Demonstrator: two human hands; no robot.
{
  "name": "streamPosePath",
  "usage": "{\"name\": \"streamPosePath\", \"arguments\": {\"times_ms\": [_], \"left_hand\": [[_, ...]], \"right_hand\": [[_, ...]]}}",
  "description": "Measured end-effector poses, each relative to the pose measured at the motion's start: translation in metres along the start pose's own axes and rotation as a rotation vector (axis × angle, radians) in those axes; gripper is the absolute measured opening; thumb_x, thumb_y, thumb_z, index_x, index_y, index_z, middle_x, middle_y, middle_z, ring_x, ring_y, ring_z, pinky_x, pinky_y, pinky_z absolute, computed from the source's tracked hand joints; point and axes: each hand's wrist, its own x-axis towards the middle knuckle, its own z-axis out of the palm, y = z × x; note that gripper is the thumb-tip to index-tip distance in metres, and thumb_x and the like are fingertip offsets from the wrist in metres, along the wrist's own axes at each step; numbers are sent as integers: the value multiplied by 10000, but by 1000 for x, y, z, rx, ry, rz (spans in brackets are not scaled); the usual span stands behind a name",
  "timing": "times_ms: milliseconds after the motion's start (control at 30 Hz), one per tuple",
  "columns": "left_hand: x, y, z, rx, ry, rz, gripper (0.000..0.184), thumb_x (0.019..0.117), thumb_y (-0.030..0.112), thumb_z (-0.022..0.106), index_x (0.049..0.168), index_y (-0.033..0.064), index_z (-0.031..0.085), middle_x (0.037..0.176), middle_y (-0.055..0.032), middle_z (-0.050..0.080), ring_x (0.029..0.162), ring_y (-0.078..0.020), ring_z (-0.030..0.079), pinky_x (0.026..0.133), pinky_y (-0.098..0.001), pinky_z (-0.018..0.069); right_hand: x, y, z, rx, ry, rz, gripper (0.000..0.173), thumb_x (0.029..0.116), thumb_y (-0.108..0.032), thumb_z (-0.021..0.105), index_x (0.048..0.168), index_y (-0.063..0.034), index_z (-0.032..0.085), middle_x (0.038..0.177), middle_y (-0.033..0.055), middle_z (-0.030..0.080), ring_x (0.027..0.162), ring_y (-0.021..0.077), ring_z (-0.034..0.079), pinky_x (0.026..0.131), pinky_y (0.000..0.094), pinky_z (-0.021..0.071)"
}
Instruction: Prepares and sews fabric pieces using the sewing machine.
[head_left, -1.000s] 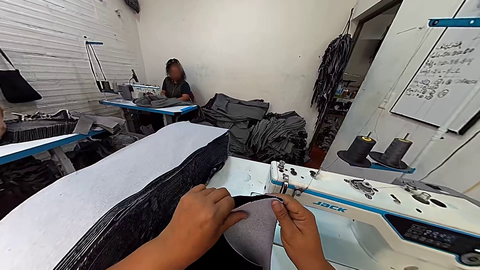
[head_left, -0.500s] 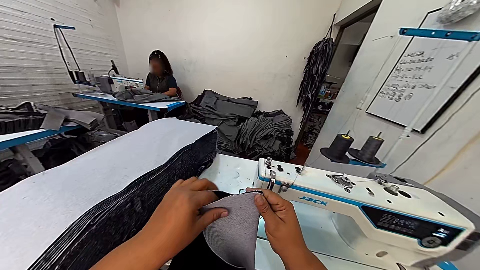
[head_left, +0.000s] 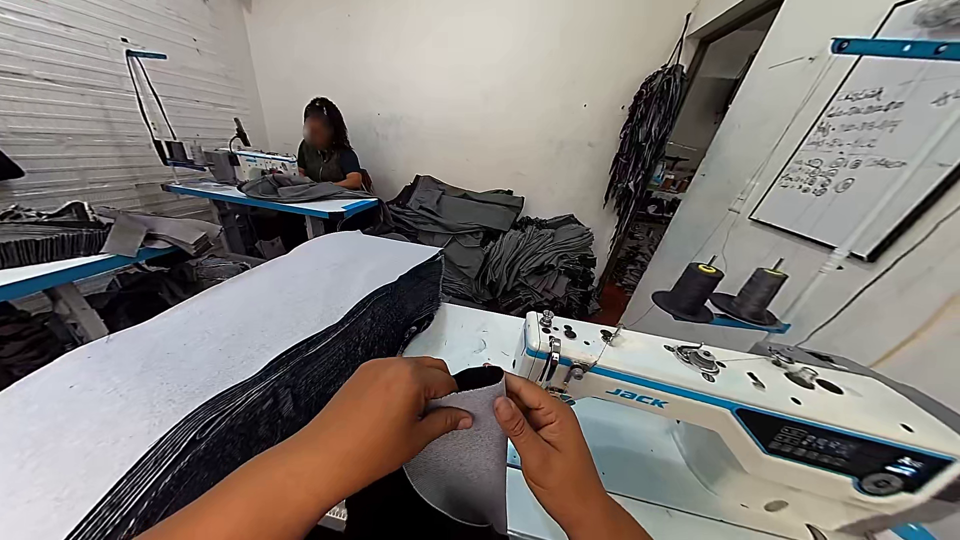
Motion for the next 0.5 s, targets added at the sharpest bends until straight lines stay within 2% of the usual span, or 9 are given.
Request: {"name": "streamPosePath", "arguments": {"times_ms": [67, 167, 233, 333, 433, 500], "left_hand": [[-1, 1, 4, 22, 46, 9, 364, 901, 468, 629, 704, 168, 689, 675, 84, 591, 599, -2, 566, 516, -198, 450], [1, 7, 6, 69, 99, 21, 362, 900, 484, 622, 707, 188, 698, 748, 91, 667, 649, 1, 627, 535, -200, 494], [3, 12, 6, 128, 134, 43, 354, 884, 476, 626, 691, 188, 693, 767, 77, 701, 668, -31, 653, 551, -239, 501], [6, 17, 8, 242, 181, 90, 343, 861, 453, 638, 660, 176, 658, 718, 58, 685, 620, -79, 631, 544, -278, 460], [8, 21, 11, 299, 186, 106, 301, 855, 410, 660, 678, 167, 637, 652, 51, 606, 574, -99, 597, 516, -278, 448], [6, 23, 14, 282, 206, 101, 269, 864, 405, 664, 759, 157, 648, 658, 45, 597, 568, -107, 591, 511, -276, 452]], "right_hand": [[-2, -3, 0, -45, -11, -26, 359, 1053, -216, 553, 1203, 95, 652, 1024, 22, 751, 937, 0, 701, 870, 197, 587], [-1, -6, -2, -127, -23, -47, 353, 1068, -238, 524, 1151, 65, 686, 975, 10, 747, 906, -26, 689, 840, 172, 578], [-1, -8, -3, -173, -29, -47, 356, 1083, -250, 489, 1070, 32, 707, 913, -12, 729, 861, -52, 667, 802, 147, 557], [0, -9, -2, -224, -13, -45, 353, 1088, -241, 464, 917, -14, 674, 759, -53, 625, 727, -77, 584, 684, 112, 487], [2, -12, -2, -158, 16, -10, 267, 1062, -179, 516, 957, -17, 700, 792, -63, 662, 750, -72, 611, 709, 118, 513], [3, -12, -3, -123, 45, 4, 220, 1037, -133, 543, 981, -12, 718, 819, -56, 689, 770, -58, 632, 728, 132, 532]]}}
